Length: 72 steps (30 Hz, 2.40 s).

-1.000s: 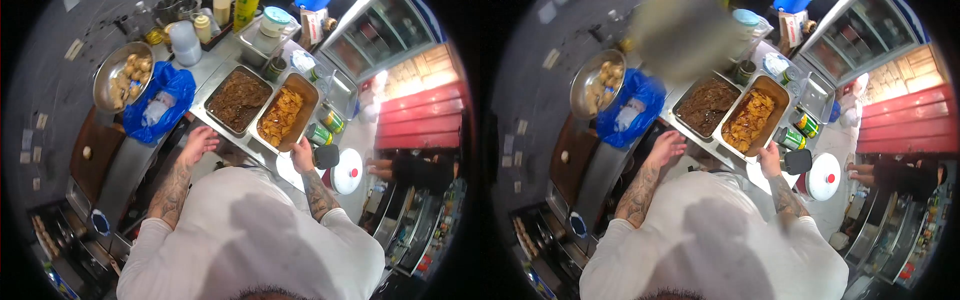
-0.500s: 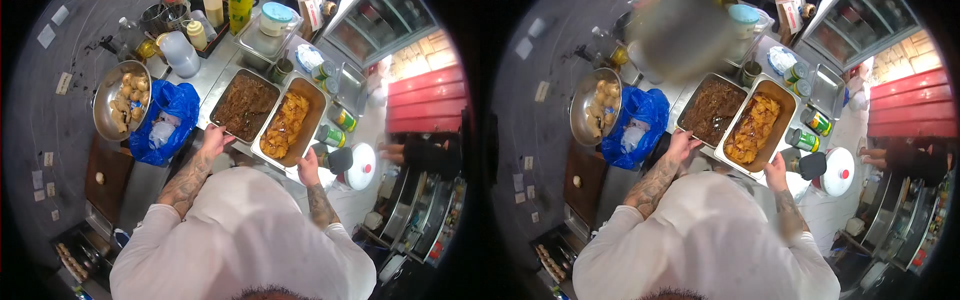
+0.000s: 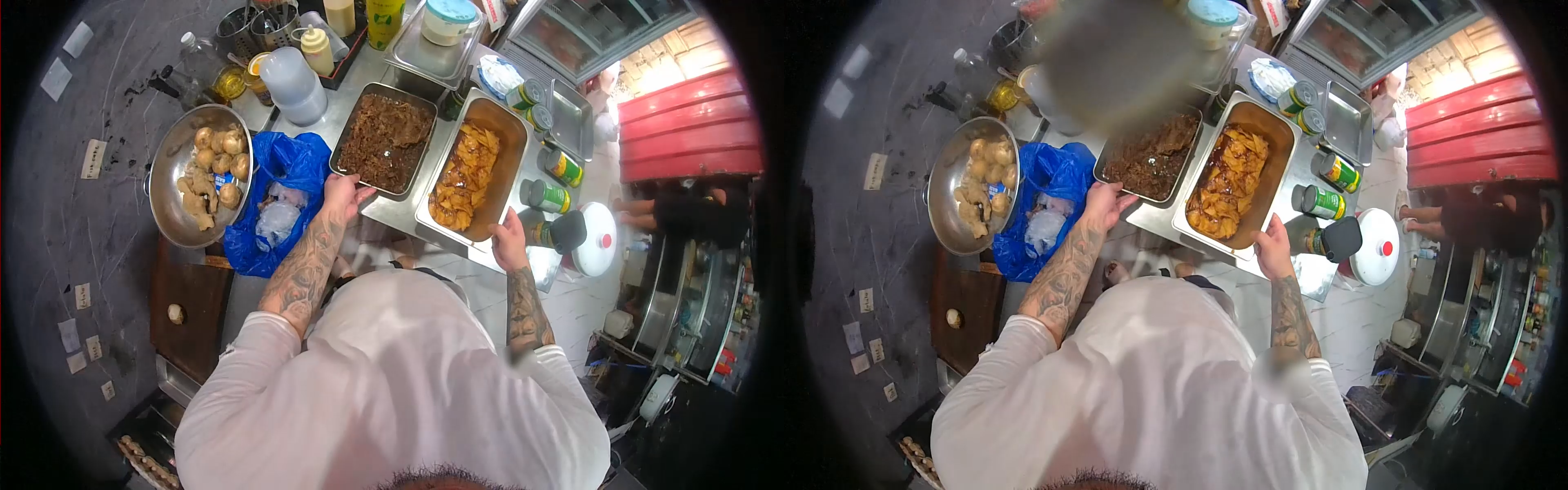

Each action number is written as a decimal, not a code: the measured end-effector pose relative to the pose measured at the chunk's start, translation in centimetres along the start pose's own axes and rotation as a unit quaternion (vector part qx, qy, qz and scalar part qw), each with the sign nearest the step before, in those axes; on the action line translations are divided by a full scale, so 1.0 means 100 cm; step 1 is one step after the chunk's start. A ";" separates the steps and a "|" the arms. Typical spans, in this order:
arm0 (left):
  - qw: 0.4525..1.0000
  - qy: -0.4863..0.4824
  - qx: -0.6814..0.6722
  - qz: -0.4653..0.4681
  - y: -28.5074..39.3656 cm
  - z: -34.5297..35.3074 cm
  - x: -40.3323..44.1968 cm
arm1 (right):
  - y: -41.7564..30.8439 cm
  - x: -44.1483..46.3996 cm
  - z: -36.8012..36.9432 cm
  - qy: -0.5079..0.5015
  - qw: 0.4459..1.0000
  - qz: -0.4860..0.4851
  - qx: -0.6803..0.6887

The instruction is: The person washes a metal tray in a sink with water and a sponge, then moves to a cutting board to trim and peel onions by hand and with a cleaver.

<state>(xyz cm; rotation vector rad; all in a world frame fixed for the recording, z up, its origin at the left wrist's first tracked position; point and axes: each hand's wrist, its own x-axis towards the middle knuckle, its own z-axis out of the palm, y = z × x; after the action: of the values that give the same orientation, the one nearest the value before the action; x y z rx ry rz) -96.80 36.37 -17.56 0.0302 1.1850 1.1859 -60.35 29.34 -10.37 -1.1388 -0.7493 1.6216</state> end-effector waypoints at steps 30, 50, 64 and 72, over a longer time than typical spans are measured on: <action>0.971 -0.068 0.230 -0.015 -0.011 -0.039 -0.086 | 0.088 -0.110 -0.051 -0.075 0.970 0.092 -0.213; 0.769 -0.019 0.507 -0.388 -0.159 -0.286 -0.247 | -0.002 -0.029 0.067 -0.296 0.864 0.265 -0.309; 0.767 0.273 0.543 0.207 -0.006 -0.165 -0.313 | 0.018 0.006 0.224 -0.484 0.764 0.032 -0.426; 0.761 0.366 0.504 0.181 0.072 -0.288 -0.380 | 0.074 -0.042 0.319 -0.489 0.764 0.013 -0.421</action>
<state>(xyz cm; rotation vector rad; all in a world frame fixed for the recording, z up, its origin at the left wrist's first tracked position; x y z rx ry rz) -118.38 -3.05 -0.18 0.6943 2.5173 0.7250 -92.28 24.45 -3.63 -0.7513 -2.3297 1.9126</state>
